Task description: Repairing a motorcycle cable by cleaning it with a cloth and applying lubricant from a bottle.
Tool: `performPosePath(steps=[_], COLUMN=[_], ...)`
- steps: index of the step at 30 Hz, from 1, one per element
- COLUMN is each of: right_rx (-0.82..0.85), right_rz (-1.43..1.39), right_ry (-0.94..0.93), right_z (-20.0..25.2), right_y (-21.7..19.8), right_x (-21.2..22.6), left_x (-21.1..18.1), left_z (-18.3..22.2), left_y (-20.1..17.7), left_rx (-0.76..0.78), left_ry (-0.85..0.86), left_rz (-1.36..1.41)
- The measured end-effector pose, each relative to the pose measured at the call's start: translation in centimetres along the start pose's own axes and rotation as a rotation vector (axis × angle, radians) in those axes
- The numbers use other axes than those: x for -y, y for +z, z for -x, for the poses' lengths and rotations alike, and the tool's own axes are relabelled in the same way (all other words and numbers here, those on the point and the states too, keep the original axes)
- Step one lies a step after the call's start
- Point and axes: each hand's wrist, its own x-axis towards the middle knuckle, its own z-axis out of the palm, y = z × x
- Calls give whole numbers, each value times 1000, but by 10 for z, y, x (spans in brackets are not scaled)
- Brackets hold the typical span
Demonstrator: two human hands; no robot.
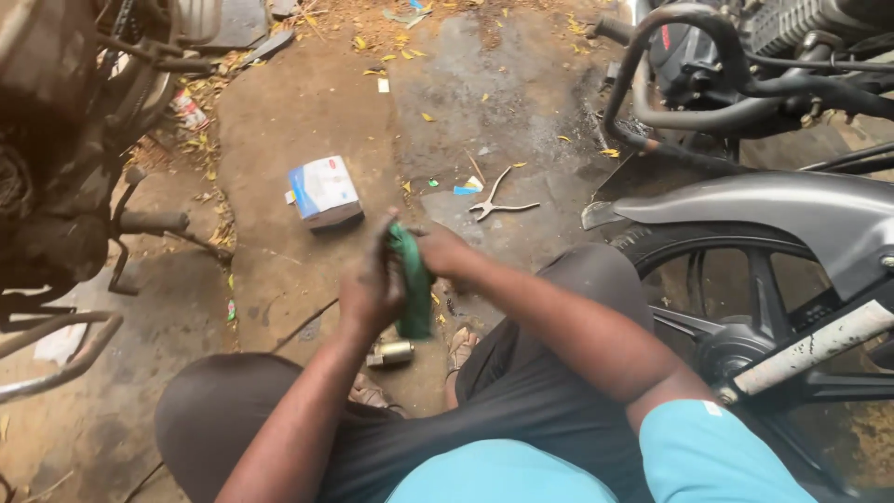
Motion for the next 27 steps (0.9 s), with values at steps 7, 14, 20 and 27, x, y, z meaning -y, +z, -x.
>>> performPosePath(steps=[7, 14, 20, 27], right_rx=[-76, -82, -38, -80], right_rz=[-186, -113, 213, -454], right_ry=[252, -305, -316, 2], right_z=[-36, 16, 7, -14], right_y=[-3, -38, -21, -53], right_x=[-135, 82, 64, 7], left_x=[46, 54, 39, 80], left_z=[-6, -13, -12, -3], left_y=[10, -13, -17, -1], left_rx=[25, 71, 199, 443], left_ry=[-248, -503, -510, -395], left_rz=[405, 818, 1072, 705])
